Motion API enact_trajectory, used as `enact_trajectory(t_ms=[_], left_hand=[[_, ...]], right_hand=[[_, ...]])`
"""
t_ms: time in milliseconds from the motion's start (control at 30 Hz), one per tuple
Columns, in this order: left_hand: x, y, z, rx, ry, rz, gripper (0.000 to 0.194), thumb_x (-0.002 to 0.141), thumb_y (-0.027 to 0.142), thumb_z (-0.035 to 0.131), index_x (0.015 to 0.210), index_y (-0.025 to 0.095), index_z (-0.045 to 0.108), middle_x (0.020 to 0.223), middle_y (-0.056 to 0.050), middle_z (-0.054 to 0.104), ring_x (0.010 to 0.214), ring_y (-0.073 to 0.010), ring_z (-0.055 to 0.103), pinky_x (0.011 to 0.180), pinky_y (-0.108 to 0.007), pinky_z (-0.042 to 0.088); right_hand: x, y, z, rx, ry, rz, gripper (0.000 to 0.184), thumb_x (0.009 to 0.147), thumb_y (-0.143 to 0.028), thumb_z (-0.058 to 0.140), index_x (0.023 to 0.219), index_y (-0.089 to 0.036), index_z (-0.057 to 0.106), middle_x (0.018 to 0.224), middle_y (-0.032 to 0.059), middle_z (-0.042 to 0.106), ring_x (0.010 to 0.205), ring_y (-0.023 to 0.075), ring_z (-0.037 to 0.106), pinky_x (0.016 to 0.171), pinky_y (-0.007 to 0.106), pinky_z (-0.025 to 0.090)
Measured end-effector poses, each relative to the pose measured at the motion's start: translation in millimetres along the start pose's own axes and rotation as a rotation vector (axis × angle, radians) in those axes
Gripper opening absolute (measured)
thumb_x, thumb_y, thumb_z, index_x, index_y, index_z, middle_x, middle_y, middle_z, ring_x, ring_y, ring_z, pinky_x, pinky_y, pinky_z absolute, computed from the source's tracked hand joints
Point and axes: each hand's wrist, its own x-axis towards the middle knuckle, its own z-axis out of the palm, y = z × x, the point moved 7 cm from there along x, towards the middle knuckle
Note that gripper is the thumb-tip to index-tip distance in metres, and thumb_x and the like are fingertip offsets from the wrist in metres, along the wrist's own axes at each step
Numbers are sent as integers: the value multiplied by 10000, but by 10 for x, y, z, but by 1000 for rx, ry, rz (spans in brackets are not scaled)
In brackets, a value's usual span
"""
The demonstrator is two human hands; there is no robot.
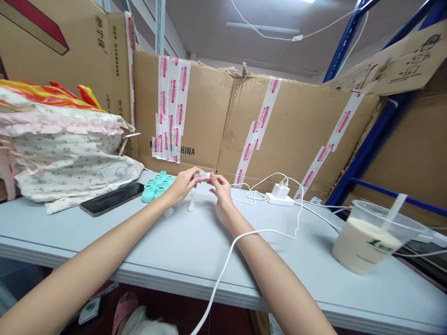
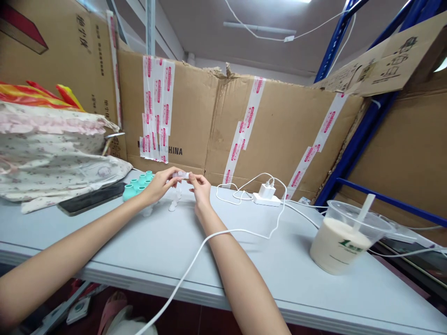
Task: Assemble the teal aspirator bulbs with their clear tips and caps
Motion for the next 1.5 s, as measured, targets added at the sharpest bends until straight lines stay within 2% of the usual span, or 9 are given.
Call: enact_trajectory(t_ms=[233,433,667,867,933,1100,1300,1367,1500], left_hand=[[-22,39,-15,23,53,18,210,857,323,452,954,160,542,680,15,557,601,-114,511,624,-226,387],[-29,57,15,25,51,16,210,861,332,437,950,158,513,905,-48,617,802,-157,559,739,-264,413],[-65,34,148,52,-69,11,206,885,335,355,964,172,453,1018,-90,596,927,-190,568,773,-308,430],[-134,-26,281,88,-220,-21,236,884,396,333,931,196,449,1042,-90,589,913,-203,568,763,-338,443],[-140,0,285,69,-235,-10,225,885,386,328,909,195,444,1035,-89,585,917,-197,567,771,-332,448],[-106,43,209,37,-161,22,221,893,359,304,957,193,434,1115,-100,543,1037,-191,529,848,-348,439],[-98,-13,99,101,-82,45,408,887,394,346,1241,200,288,1117,-111,540,962,-184,581,798,-333,461],[-114,9,110,115,-100,77,423,893,398,331,1266,205,277,1153,-121,534,1002,-194,569,821,-336,447],[-96,93,127,142,-160,138,532,854,415,422,1318,226,242,1206,-124,512,1042,-212,543,856,-346,416]], right_hand=[[10,-187,18,-137,-44,-141,303,603,-459,666,661,-174,582,614,-19,560,614,106,519,457,181,405],[25,-347,44,-162,-164,-215,278,586,-405,711,655,-149,625,620,24,642,554,137,604,570,268,511],[36,-448,46,-284,-312,-270,300,559,-421,732,609,-147,620,571,27,636,531,136,598,563,272,507],[36,-434,43,-475,-448,-299,319,580,-440,714,563,-144,597,517,16,605,498,129,581,535,257,487],[33,-433,47,-472,-455,-299,313,592,-432,709,567,-142,595,516,16,603,492,126,580,534,253,487],[19,-415,75,-309,-400,-253,304,611,-409,700,630,-152,537,644,25,634,537,131,614,535,254,512],[-55,-308,190,-303,-451,-179,346,683,-446,628,898,-201,511,741,4,636,627,146,643,465,227,504],[-65,-276,211,-310,-464,-166,376,670,-432,641,944,-200,530,719,4,633,610,144,640,462,222,500],[-13,-235,143,-327,-385,-163,346,625,-403,681,858,-170,577,725,24,635,658,154,639,479,221,504]])
